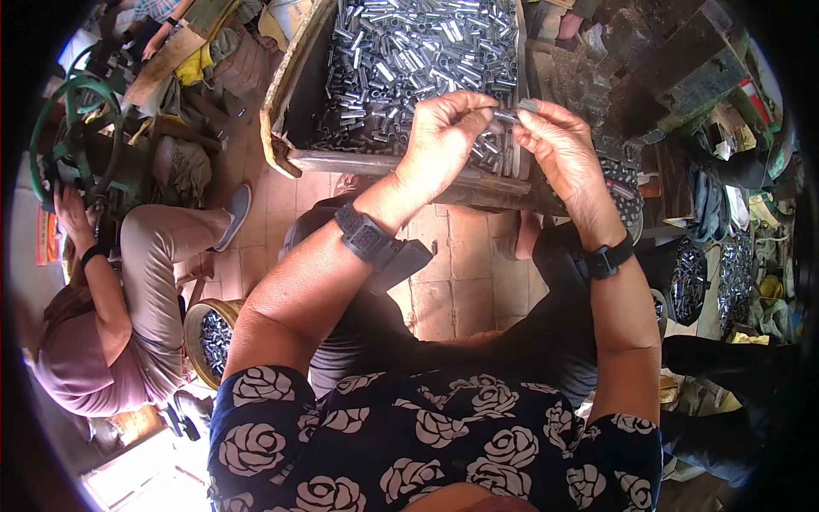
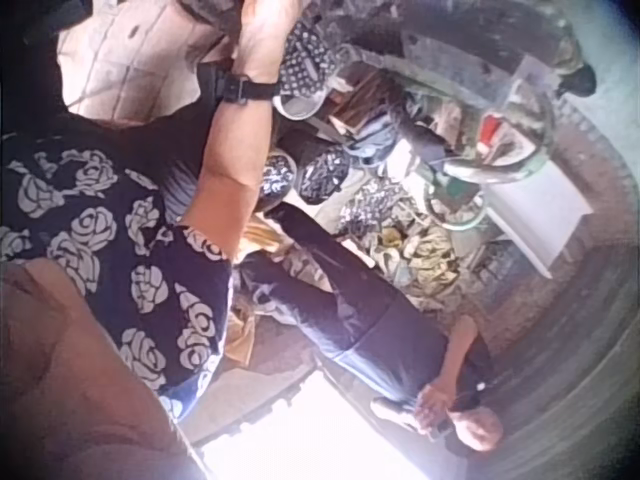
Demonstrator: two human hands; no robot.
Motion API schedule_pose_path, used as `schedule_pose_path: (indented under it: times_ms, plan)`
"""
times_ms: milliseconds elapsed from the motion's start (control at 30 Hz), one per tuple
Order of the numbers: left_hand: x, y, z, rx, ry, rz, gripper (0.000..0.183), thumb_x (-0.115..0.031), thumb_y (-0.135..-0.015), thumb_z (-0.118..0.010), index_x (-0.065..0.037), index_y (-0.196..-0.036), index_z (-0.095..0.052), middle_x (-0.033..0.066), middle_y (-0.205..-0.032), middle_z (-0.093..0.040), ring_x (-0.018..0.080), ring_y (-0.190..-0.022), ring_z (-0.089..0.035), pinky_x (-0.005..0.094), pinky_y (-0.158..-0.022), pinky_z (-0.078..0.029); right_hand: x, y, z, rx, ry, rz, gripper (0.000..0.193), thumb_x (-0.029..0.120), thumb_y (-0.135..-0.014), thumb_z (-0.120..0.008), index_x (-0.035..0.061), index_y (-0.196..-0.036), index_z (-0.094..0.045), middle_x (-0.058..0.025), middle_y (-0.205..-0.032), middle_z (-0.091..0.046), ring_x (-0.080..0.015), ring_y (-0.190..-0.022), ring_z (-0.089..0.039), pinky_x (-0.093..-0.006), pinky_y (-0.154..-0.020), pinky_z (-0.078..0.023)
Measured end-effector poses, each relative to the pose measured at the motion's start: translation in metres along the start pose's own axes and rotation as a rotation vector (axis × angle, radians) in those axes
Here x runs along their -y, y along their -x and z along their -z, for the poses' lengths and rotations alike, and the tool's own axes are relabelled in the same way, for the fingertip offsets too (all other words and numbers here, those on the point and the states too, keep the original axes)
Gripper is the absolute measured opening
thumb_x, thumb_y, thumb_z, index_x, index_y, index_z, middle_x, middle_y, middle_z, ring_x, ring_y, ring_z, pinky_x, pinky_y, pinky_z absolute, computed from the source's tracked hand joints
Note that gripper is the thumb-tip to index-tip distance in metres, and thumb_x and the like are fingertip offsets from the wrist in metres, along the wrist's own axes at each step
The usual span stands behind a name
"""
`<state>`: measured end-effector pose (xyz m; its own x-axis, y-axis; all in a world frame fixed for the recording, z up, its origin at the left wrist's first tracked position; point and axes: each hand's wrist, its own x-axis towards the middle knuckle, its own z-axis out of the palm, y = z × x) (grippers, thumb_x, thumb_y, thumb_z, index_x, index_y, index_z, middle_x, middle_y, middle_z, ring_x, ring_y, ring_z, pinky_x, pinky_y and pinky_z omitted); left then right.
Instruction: Manually assemble small metal components into a pressing machine and sort the finished items.
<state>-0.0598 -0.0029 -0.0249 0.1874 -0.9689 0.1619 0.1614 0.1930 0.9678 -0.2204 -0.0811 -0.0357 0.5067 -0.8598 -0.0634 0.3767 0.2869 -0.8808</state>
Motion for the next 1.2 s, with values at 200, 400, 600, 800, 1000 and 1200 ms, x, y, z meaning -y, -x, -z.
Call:
schedule_pose_path:
  times_ms: [200, 400, 600, 800, 1000, 1200]
  plan:
    - [0.009, -0.004, 0.005, -0.024, -0.328, -0.252, 0.015, -0.004, -0.083, -0.054, 0.001, -0.095, -0.062, 0.0063, -0.077, -0.063, 0.0086, -0.061, -0.054, 0.0216, -0.056, -0.044, -0.004, 0.001, -0.007, -0.040, 0.054, 0.044, 0.019, 0.004, -0.077, -0.065, -0.0013, -0.095, -0.060, -0.0094, -0.084, -0.064, -0.0163, -0.070, -0.062, -0.0244, -0.062, -0.049]
    - [0.010, -0.002, 0.003, 0.037, -0.637, -0.410, 0.016, -0.002, -0.082, -0.053, 0.003, -0.095, -0.061, 0.0140, -0.083, -0.064, 0.0167, -0.073, -0.060, 0.0261, -0.067, -0.047, -0.006, 0.001, 0.000, -0.038, 0.018, -0.045, 0.019, 0.004, -0.077, -0.065, -0.0011, -0.095, -0.060, -0.0090, -0.082, -0.064, -0.0150, -0.069, -0.061, -0.0236, -0.061, -0.049]
    - [0.007, -0.003, -0.001, 0.038, -0.457, -0.268, 0.016, -0.002, -0.081, -0.055, 0.004, -0.094, -0.062, 0.0098, -0.078, -0.064, 0.0108, -0.070, -0.058, 0.0228, -0.064, -0.046, -0.004, 0.001, 0.000, -0.018, 0.048, -0.007, 0.020, 0.004, -0.077, -0.065, -0.0013, -0.095, -0.060, -0.0088, -0.081, -0.063, -0.0149, -0.068, -0.061, -0.0231, -0.061, -0.049]
    - [0.009, -0.008, -0.004, 0.008, -0.037, -0.015, 0.009, -0.002, -0.077, -0.061, 0.000, -0.085, -0.065, 0.0017, -0.070, -0.062, 0.0032, -0.056, -0.048, 0.0174, -0.049, -0.036, 0.002, 0.001, -0.002, -0.001, 0.258, 0.077, 0.020, 0.005, -0.076, -0.066, -0.0023, -0.094, -0.061, -0.0086, -0.082, -0.064, -0.0139, -0.067, -0.062, -0.0231, -0.061, -0.049]
    - [0.014, -0.018, -0.005, -0.012, 0.058, 0.043, 0.010, 0.002, -0.074, -0.060, 0.001, -0.083, -0.064, 0.0036, -0.068, -0.062, 0.0022, -0.047, -0.045, 0.0166, -0.040, -0.030, 0.027, 0.006, 0.002, -0.066, 0.328, 0.068, 0.027, 0.020, -0.081, -0.064, -0.0008, -0.098, -0.062, -0.0096, -0.090, -0.065, -0.0141, -0.082, -0.062, -0.0232, -0.070, -0.048]
    - [0.029, -0.032, 0.000, -0.027, 0.063, 0.001, 0.011, 0.005, -0.071, -0.057, 0.001, -0.079, -0.064, 0.0043, -0.068, -0.062, 0.0043, -0.050, -0.049, 0.0177, -0.042, -0.034, 0.084, 0.036, 0.016, -0.264, 0.423, 0.483, 0.020, 0.010, -0.079, -0.064, -0.0011, -0.095, -0.062, -0.0121, -0.089, -0.065, -0.0158, -0.084, -0.062, -0.0256, -0.075, -0.047]
